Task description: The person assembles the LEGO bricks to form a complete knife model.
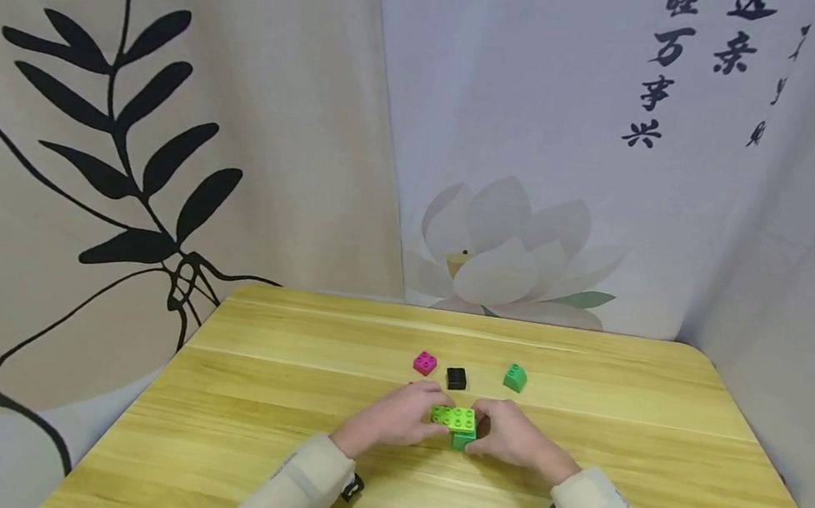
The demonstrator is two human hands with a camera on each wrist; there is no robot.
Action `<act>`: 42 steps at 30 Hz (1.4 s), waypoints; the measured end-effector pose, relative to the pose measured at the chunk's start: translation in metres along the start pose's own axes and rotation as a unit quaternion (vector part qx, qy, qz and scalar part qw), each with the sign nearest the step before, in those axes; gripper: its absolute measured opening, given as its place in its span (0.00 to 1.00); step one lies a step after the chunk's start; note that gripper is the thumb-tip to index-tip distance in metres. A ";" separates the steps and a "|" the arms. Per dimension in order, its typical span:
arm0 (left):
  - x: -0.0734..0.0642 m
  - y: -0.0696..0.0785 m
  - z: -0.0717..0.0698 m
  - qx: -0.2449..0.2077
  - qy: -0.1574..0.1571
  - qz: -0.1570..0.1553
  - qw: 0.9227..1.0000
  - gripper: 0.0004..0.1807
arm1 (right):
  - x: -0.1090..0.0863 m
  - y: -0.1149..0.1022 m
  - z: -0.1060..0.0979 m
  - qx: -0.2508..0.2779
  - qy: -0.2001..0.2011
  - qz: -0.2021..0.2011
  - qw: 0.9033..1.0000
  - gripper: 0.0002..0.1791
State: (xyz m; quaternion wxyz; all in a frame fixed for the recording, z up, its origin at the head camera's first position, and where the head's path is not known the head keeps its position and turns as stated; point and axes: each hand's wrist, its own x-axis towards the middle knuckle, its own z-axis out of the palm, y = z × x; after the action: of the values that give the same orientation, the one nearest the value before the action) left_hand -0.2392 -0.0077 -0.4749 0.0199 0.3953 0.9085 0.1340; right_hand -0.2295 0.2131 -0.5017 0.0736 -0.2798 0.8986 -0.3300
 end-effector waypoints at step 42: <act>0.013 0.003 0.007 -0.058 -0.033 -0.014 0.998 0.20 | 0.002 0.001 -0.002 0.028 -0.013 0.009 0.999 0.18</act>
State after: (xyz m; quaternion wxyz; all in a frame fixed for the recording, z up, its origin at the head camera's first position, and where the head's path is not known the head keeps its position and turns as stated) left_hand -0.2449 0.0055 -0.4804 0.0744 0.3852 0.9033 0.1736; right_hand -0.2317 0.2135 -0.5007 0.0964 -0.2739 0.8906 -0.3501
